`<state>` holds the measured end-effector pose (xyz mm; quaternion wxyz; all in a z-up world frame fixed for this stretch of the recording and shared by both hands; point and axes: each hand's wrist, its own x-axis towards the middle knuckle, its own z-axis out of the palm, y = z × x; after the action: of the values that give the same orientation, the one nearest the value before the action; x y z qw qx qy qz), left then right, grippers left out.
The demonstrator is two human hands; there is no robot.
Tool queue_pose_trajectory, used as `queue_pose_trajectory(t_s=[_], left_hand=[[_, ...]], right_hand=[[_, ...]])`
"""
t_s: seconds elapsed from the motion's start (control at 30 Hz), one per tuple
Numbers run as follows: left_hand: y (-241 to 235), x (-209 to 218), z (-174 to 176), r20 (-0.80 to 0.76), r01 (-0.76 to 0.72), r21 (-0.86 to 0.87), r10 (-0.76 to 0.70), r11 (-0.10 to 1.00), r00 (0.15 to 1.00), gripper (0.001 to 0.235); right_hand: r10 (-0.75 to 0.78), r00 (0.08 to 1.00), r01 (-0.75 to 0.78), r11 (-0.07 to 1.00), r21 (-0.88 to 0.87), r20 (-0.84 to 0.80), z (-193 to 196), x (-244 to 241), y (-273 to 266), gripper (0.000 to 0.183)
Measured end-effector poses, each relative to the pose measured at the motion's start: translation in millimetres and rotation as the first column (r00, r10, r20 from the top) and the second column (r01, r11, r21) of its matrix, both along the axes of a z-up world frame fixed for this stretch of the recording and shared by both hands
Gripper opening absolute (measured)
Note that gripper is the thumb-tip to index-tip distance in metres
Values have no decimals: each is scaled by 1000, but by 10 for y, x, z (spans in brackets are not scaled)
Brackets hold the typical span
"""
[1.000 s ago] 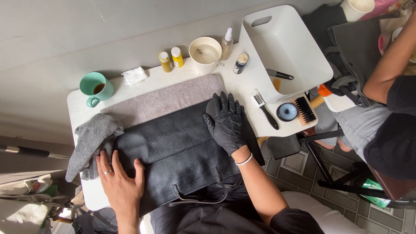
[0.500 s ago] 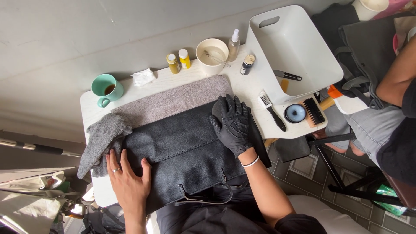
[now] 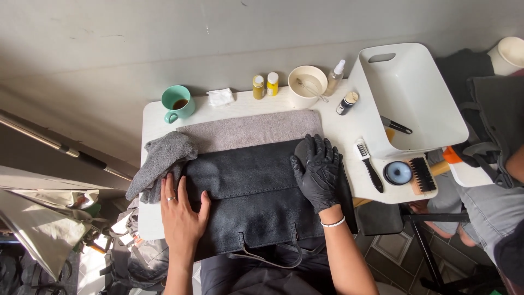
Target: The person cleans a black leather bag placed on a table using a round sponge. They rub the sponge over the bag's surface and flap, then pick up a small container of cleaning product to apply more substance to the sponge.
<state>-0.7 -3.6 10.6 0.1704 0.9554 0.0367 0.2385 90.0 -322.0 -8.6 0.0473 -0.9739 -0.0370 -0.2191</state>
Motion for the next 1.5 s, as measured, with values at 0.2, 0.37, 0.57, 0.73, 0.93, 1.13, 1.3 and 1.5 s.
queue_pose_trajectory(t_s=[0.2,0.37,0.57,0.73,0.93,1.13,1.3,1.5], left_hand=[[-3,-6,0,5,4,1,-4,1000,1000,63],[-10,-11,21,2,16,5,-16,1000,1000,62],[-14,0,36,-2,19,14,-19,1000,1000,61],[-19,-5,31,-52,13,9,-12,1000,999,64],[-17,-5,17,-61,6,-7,-7,1000,998,64],[-32,-9,46,-50,-3,-10,2,1000,999,62],[-22,6,33,17,22,-2,-21,1000,1000,61],[6,18,-10,19,8,-5,-8,1000,1000,62]], right_hand=[[19,1000,-19,1000,23,6,-51,12,-25,72],[17,1000,-17,1000,21,-20,-26,-15,-5,69],[61,998,-61,998,-6,-3,-47,-165,61,67],[56,997,-56,998,-1,-54,38,-297,69,67],[97,995,-96,993,70,-19,73,-203,25,64],[2,1000,-3,999,-49,-20,-7,58,48,72],[-29,999,24,992,-120,-45,-60,184,127,73],[58,997,-60,997,-44,-48,22,86,114,72]])
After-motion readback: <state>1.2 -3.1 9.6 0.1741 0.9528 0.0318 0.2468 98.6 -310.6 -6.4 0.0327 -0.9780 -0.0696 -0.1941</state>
